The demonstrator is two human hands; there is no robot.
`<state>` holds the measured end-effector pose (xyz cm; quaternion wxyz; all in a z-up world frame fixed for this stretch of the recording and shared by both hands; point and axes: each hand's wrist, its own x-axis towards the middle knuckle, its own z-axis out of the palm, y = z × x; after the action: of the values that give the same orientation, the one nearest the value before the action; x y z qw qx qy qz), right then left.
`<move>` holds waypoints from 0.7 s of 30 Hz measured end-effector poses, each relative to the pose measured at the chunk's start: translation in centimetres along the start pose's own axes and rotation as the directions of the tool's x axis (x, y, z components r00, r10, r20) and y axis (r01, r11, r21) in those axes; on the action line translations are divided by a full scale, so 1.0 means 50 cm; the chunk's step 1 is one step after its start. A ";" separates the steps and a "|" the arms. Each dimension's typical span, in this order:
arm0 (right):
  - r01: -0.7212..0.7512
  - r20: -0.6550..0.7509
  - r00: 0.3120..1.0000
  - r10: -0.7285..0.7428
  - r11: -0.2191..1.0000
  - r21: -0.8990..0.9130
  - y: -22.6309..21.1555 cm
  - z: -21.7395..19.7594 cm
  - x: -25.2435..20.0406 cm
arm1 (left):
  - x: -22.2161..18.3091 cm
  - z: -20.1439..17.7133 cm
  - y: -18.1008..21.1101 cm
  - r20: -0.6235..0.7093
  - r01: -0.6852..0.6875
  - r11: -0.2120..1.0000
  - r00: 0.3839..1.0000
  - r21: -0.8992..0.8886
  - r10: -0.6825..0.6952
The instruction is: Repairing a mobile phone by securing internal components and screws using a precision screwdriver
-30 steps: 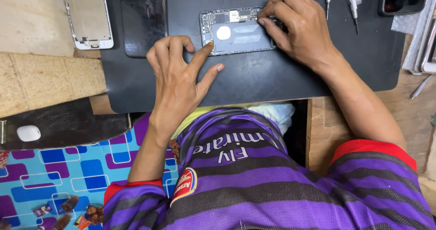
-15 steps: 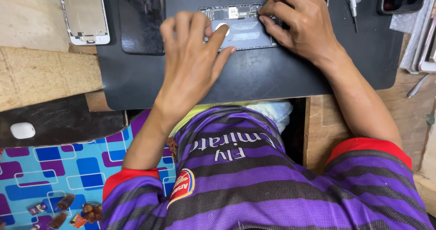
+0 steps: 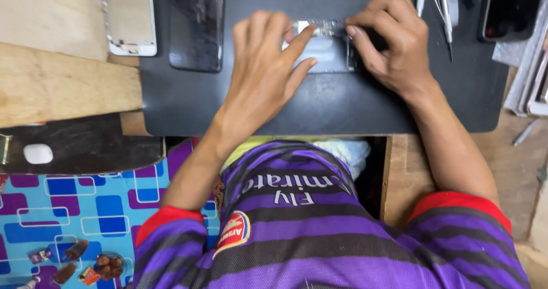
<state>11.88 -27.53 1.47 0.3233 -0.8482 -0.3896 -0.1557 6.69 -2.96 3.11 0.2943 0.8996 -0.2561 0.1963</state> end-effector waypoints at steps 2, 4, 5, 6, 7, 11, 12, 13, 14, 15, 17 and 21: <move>-0.012 -0.003 1.000 0.012 1.000 0.005 -0.008 -0.012 0.003 | -0.026 -0.024 -0.008 -0.036 0.062 0.998 0.997 0.006 -0.062; -0.032 0.004 0.999 0.032 0.999 0.015 -0.016 -0.017 -0.002 | -0.057 -0.033 -0.012 -0.065 0.132 0.991 0.989 0.001 -0.132; -0.039 -0.001 0.999 0.039 0.999 0.009 -0.020 -0.015 -0.003 | -0.072 -0.033 -0.015 -0.087 0.161 0.987 0.983 -0.010 -0.161; -0.045 -0.011 0.999 0.045 0.999 -0.001 -0.022 -0.013 -0.002 | -0.084 -0.032 -0.021 -0.111 0.182 0.983 0.977 -0.021 -0.183; -0.038 -0.015 0.999 0.038 0.999 0.001 -0.013 -0.006 -0.001 | -0.091 -0.026 -0.027 -0.115 0.181 0.983 0.977 -0.014 -0.181; 0.000 0.024 1.000 0.002 0.995 -0.103 -0.005 0.005 0.002 | -0.106 -0.015 -0.034 -0.146 0.192 0.980 0.970 -0.043 -0.197; -0.006 0.030 1.000 0.010 0.993 -0.114 -0.010 0.003 -0.001 | -0.109 -0.015 -0.028 -0.135 0.205 0.976 0.968 -0.070 -0.213; -0.006 0.032 0.999 0.010 0.993 -0.116 -0.008 0.000 0.005 | -0.107 -0.014 -0.033 -0.136 0.205 0.976 0.967 -0.073 -0.214; 0.001 0.040 0.999 0.004 0.992 -0.128 -0.008 -0.002 0.008 | -0.108 -0.014 -0.035 -0.133 0.204 0.975 0.968 -0.084 -0.214; 0.008 0.049 0.999 -0.001 0.990 -0.139 -0.008 -0.004 0.010 | -0.110 -0.014 -0.037 -0.131 0.202 0.975 0.968 -0.095 -0.214; 0.002 0.079 0.997 0.010 0.990 -0.143 -0.012 -0.007 0.027 | -0.111 -0.014 -0.039 -0.133 0.201 0.974 0.968 -0.103 -0.214; 0.013 0.142 0.990 0.005 0.992 -0.126 -0.014 0.007 0.067 | -0.112 -0.013 -0.041 -0.128 0.207 0.971 0.967 -0.123 -0.222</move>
<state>13.52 -25.10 3.23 0.2400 -0.8750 -0.4029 -0.1203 3.28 0.83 -0.10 0.3797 0.8886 -0.1459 0.2122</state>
